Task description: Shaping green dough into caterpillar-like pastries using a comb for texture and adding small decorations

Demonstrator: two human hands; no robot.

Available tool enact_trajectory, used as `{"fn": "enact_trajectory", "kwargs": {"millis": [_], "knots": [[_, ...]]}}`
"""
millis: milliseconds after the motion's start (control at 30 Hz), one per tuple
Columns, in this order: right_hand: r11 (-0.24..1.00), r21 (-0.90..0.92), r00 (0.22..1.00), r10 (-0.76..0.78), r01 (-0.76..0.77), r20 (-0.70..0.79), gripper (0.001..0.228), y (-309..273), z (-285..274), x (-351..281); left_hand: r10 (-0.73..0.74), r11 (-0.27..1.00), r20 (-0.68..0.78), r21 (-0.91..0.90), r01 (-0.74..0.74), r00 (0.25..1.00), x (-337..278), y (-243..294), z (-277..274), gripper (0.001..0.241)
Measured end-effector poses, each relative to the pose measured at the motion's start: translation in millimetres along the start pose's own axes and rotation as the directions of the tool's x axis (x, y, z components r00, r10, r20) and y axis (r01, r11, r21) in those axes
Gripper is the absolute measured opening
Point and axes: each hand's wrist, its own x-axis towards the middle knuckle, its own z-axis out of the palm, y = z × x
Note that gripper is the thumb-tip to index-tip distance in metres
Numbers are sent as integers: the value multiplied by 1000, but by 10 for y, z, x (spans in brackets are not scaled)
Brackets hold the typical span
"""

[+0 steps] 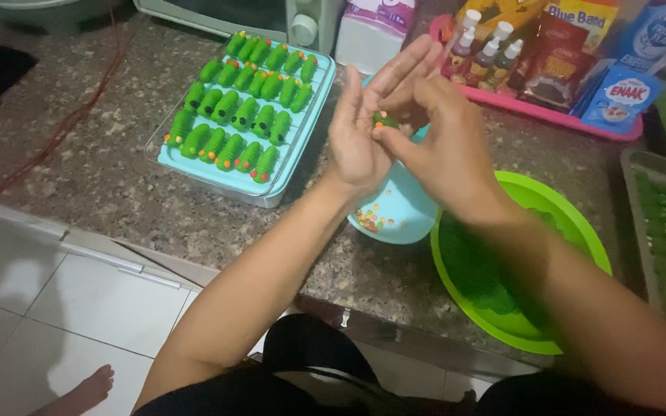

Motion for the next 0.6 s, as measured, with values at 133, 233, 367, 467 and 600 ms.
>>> {"fn": "enact_trajectory", "kwargs": {"millis": [133, 233, 367, 467, 600], "knots": [[1000, 1, 999, -15, 15, -37, 24, -12, -6, -18, -1, 999, -2, 32, 1, 1000, -27, 34, 94, 83], [993, -108, 997, -55, 49, -56, 21, -7, -5, -18, -41, 999, -5, -29, 41, 999, -28, 54, 101, 86], [972, -235, 999, -34, 28, -19, 36, 19, -18, -62, -64, 977, -4, -202, 62, 998, 10, 46, -30, 86], [951, -308, 1000, -20, 14, -18, 37, 23, -13, -110, -73, 953, 29, -291, 78, 997, 23, 75, -139, 87], [965, -259, 998, -59, 50, -29, 29, 7, -29, -119, -171, 948, -114, -291, 132, 979, 21, 136, 89, 92]]}}
